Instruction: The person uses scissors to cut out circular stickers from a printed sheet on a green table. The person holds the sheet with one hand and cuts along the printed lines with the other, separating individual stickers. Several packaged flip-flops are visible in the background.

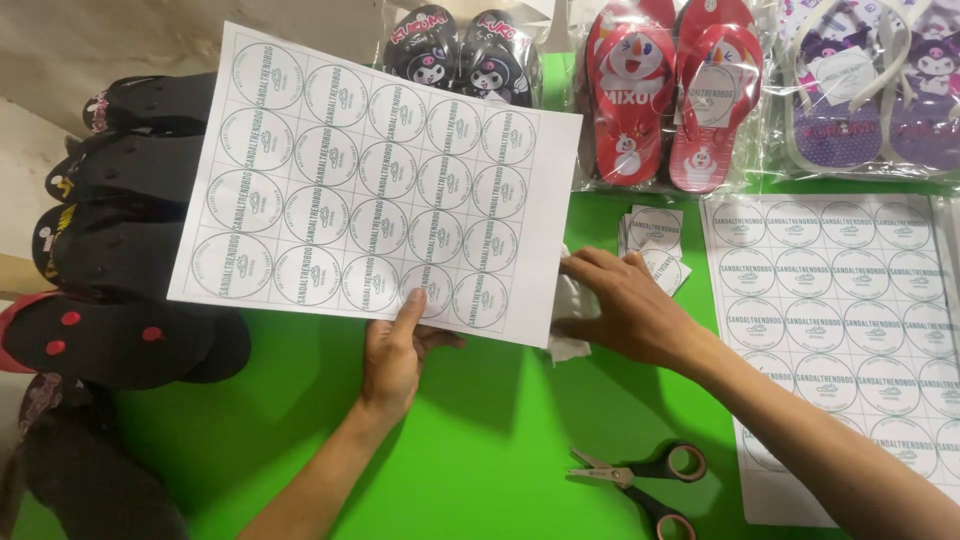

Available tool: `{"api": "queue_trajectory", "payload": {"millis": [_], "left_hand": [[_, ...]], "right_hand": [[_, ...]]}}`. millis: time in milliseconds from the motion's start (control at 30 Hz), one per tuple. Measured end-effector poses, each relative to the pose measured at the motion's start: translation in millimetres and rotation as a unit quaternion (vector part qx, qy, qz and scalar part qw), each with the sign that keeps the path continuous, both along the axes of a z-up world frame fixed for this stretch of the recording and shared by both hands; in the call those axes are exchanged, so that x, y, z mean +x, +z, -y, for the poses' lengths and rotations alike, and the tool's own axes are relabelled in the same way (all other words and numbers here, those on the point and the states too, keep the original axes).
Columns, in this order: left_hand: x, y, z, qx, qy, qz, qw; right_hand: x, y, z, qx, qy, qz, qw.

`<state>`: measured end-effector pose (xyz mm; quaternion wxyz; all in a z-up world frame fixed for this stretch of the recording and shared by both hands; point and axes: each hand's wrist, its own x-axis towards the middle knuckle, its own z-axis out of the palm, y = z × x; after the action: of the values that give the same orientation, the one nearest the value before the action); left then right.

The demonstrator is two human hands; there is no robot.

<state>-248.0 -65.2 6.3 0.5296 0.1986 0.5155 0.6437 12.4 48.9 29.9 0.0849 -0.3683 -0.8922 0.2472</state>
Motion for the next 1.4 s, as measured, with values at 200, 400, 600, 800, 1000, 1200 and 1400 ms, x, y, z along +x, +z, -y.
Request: {"api": "queue_trajectory", "payload": {"millis": [200,400,600,800,1000,1200,1400], "left_hand": [[6,13,1,-0.009,-0.029,-0.070,0.997],[16,10,3,-0.007,-0.104,-0.129,0.986],[36,11,0,0.015,-0.129,-0.090,0.987],[53,9,-6,0.024,-0.159,-0.092,0.983],[60,19,-13,0.005,-0.210,-0.104,0.972],[61,22,-10,0.003,-0.202,-0.123,0.972],[57,27,-1,-0.030,-0.217,-0.148,0.964]], "right_hand": [[66,39,27,-0.088,-0.030,-0.094,0.991],[178,51,25,-0.008,-0.264,0.062,0.962],[159,43,104,0.121,-0.130,0.036,0.984],[150,50,81,0.247,-0.248,0.199,0.915],[141,54,54,0.035,-0.330,0.191,0.924],[119,32,28,0.226,-0.203,-0.014,0.953],[95,53,49,0.205,-0.161,-0.045,0.964]]}}
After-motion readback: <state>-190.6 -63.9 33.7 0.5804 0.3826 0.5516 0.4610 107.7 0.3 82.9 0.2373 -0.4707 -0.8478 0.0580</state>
